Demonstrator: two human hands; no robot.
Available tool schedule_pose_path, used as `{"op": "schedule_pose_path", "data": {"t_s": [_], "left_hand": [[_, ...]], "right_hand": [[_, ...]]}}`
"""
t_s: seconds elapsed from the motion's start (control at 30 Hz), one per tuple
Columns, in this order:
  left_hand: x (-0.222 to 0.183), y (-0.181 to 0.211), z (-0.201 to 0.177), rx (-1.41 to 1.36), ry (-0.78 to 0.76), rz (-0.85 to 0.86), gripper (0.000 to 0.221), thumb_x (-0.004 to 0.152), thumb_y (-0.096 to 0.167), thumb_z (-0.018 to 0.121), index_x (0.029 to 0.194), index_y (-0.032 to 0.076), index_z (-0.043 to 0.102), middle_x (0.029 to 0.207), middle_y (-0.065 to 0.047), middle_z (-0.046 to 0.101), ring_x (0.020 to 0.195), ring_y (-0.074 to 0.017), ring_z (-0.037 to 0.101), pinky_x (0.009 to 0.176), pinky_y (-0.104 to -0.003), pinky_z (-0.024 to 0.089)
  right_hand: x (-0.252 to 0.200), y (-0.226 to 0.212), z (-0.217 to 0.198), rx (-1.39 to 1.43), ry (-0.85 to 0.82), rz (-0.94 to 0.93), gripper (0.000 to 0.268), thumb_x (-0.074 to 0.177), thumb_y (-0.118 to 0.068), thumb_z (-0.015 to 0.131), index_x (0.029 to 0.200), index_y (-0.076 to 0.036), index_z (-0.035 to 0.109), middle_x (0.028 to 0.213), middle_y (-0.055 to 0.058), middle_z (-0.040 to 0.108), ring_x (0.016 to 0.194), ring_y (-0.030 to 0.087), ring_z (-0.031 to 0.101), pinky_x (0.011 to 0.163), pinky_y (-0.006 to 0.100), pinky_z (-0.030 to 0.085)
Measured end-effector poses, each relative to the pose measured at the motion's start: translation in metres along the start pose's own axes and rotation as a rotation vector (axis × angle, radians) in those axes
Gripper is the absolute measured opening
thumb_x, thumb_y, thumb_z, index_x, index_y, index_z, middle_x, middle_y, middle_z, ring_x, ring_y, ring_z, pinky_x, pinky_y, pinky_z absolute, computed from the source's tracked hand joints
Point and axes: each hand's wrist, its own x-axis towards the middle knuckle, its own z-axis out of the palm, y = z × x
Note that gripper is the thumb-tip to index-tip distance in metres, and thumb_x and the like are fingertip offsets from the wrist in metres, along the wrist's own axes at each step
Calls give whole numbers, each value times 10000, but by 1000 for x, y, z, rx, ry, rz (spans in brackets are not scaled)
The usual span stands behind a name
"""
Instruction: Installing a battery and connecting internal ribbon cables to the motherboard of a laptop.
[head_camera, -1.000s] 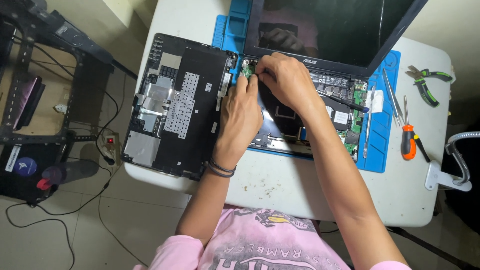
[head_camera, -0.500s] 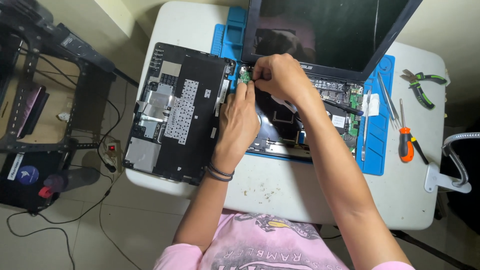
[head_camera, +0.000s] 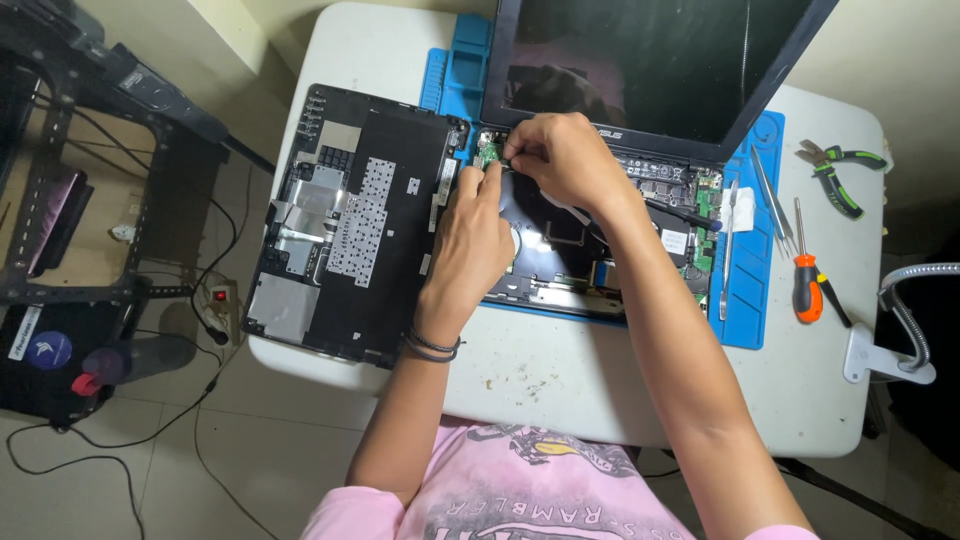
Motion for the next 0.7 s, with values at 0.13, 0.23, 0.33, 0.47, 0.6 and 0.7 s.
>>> {"op": "schedule_pose_path", "data": {"t_s": [0.13, 0.23, 0.33, 0.47, 0.6, 0.7], "left_hand": [[-1, -3, -2, -88, -7, -14, 606, 835, -90, 438, 1440, -92, 464, 1167, -165, 508, 985, -425, 661, 717, -471, 579], [-1, -3, -1, -120, 7, -22, 610, 830, -108, 427, 1439, -99, 461, 1157, -162, 512, 1006, -412, 673, 730, -452, 600], [-2, -7, -1, -174, 5, -13, 603, 836, -104, 421, 1438, -102, 454, 1167, -171, 512, 1053, -438, 667, 753, -456, 605], [-2, -7, -4, -181, 14, 4, 592, 835, -96, 430, 1426, -98, 461, 1188, -186, 517, 1091, -441, 660, 771, -461, 608], [-2, -4, -9, -197, 2, -10, 574, 846, -87, 417, 1418, -114, 463, 1187, -206, 525, 1092, -447, 661, 794, -472, 605], [-1, -5, -9, -200, 3, -5, 568, 852, -83, 414, 1416, -113, 468, 1185, -208, 531, 1085, -448, 665, 793, -475, 604]], "right_hand": [[-6, -7, -6, -37, -8, -57, 166, 801, -10, 814, 953, -72, 789, 747, 117, 694, 701, 286, 707, 676, 410, 569], [-8, -6, -2, -95, 26, -72, 158, 805, -8, 816, 948, -71, 792, 754, 111, 692, 701, 283, 714, 659, 398, 574], [-7, -3, -1, -90, 34, -84, 149, 810, -1, 816, 943, -66, 797, 750, 114, 692, 708, 291, 720, 653, 386, 578], [-7, -1, 2, -84, 48, -73, 153, 817, -2, 809, 954, -66, 797, 745, 99, 680, 684, 256, 711, 655, 368, 583], [-7, 2, 7, -106, 67, -85, 165, 803, -9, 812, 951, -79, 793, 749, 99, 671, 719, 290, 705, 662, 398, 576], [-7, 4, 9, -117, 81, -86, 167, 801, -17, 815, 947, -93, 792, 744, 84, 665, 716, 277, 699, 660, 388, 578]]}}
